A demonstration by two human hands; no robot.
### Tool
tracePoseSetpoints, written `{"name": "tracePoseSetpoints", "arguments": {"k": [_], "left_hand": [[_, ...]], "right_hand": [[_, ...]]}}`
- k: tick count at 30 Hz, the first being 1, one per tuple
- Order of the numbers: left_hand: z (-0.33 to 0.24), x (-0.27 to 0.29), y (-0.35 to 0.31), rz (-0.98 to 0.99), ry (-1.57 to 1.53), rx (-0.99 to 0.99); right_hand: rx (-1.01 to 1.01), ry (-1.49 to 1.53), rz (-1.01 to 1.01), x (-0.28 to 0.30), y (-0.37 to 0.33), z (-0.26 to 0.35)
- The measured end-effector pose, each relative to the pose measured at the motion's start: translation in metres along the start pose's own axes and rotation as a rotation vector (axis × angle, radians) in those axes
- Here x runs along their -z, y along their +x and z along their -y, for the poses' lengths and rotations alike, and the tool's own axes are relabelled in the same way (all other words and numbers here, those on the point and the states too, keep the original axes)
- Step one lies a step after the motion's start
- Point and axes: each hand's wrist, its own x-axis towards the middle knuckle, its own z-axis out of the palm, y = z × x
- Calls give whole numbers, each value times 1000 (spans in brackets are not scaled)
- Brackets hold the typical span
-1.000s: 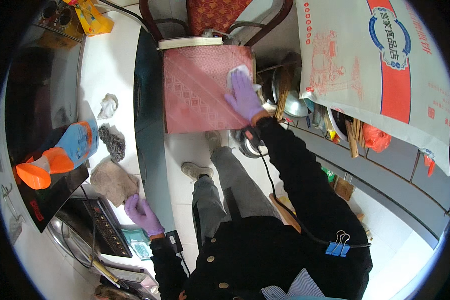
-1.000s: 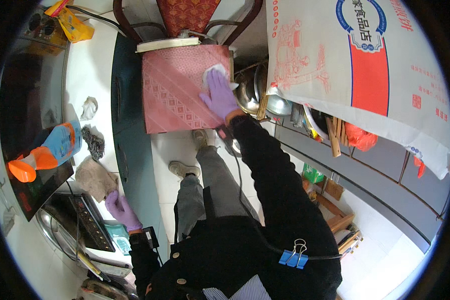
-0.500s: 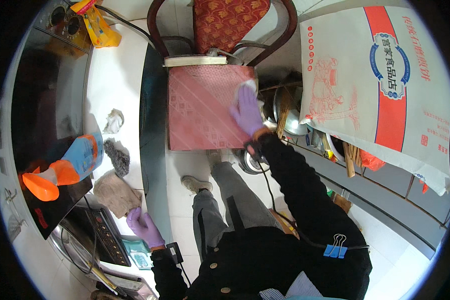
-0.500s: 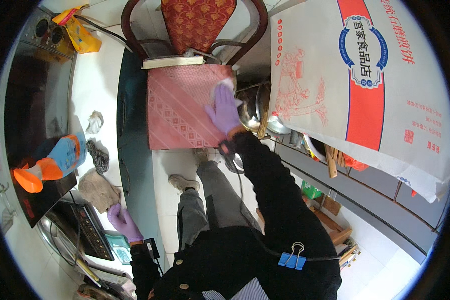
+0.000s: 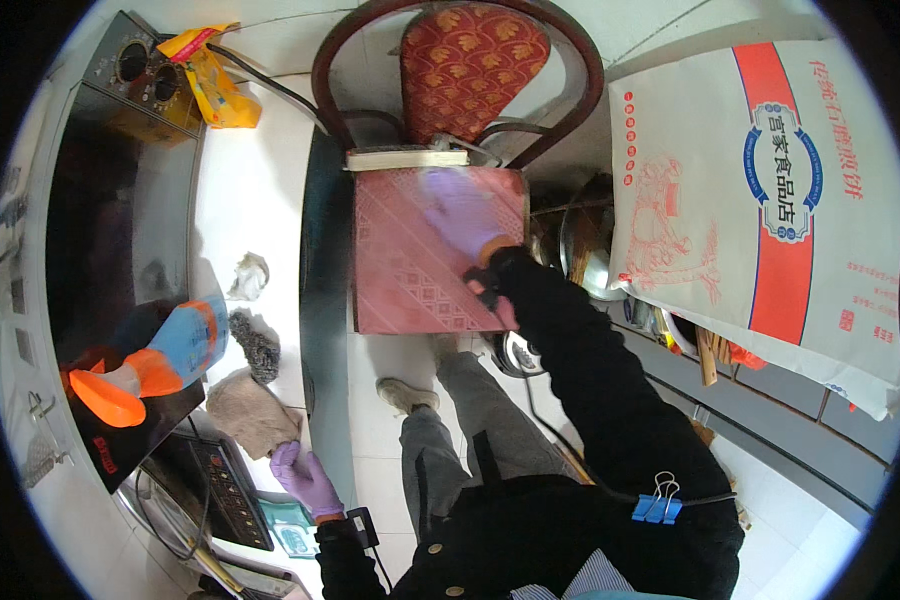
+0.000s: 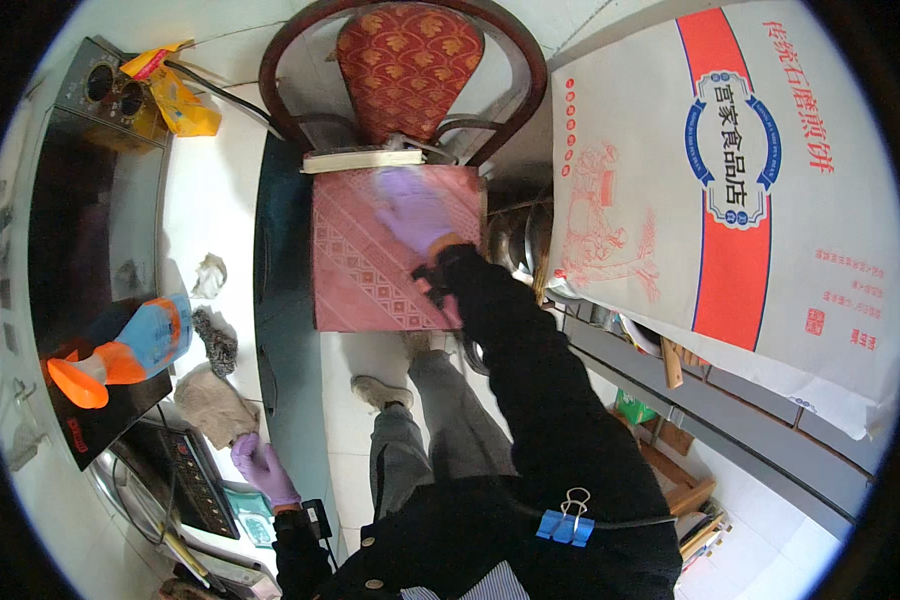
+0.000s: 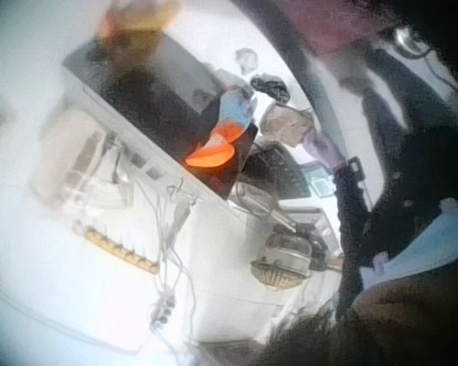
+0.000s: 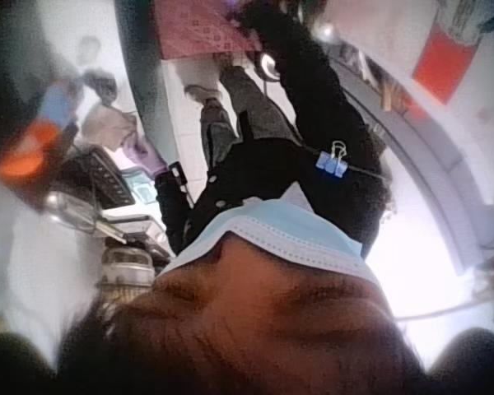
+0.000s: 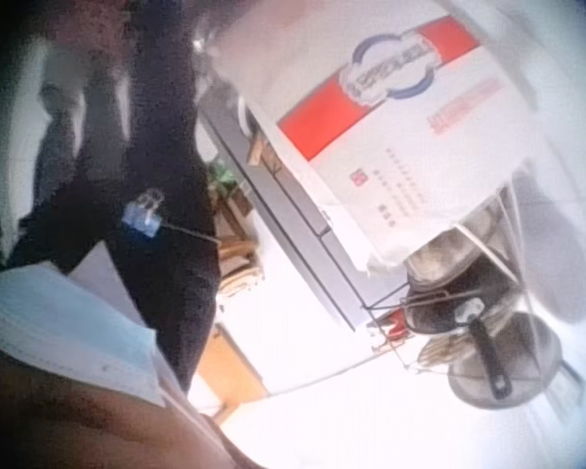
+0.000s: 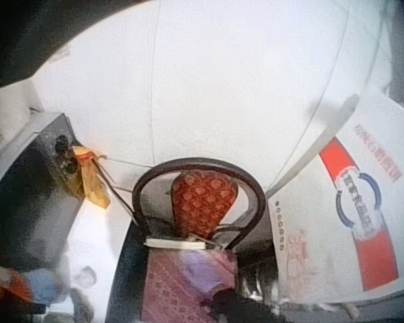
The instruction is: The person wipes a pink patterned mat on a chair with a cloth, then wipes the white countertop and stovetop area with a cloth and steel wool. They handle a spray bottle and a steel wool pad during the cleaning.
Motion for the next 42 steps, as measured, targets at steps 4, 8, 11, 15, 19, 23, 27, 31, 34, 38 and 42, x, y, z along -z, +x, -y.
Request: {"name": "tracePoseSetpoints", "arguments": {"k": [4, 8, 11, 15, 19, 23, 27, 31, 34, 38, 42], "left_hand": [[1, 2, 0, 3, 47, 73], [1, 5, -1, 4, 45, 24], [2, 6, 0, 12, 59, -66], [5, 6, 0, 12, 67, 42], [8, 4, -2, 17, 96, 28], [9, 5, -3, -16, 24, -36], [9, 5, -2, -9, 101, 24], [8, 5, -2, -10, 95, 31], [7, 4, -2, -14, 86, 30], [6, 6, -2, -11, 29, -28], [6, 7, -2, -7, 86, -72]], "right_hand": [[-51, -138, -229, 19, -23, -41], [-368, -289, -287, -8, -17, -18], [-349, -382, -299, -42, 11, 22], [-496, -283, -303, -69, 46, 71], [-500, -220, -271, -80, 64, 99], [-380, -214, -324, -84, 66, 108], [-214, -181, -317, -85, 63, 107], [16, -95, -213, -85, 67, 105], [19, -41, -150, -85, 75, 103], [109, -79, -197, -84, 80, 99], [205, -36, -98, -77, 61, 97]]}}
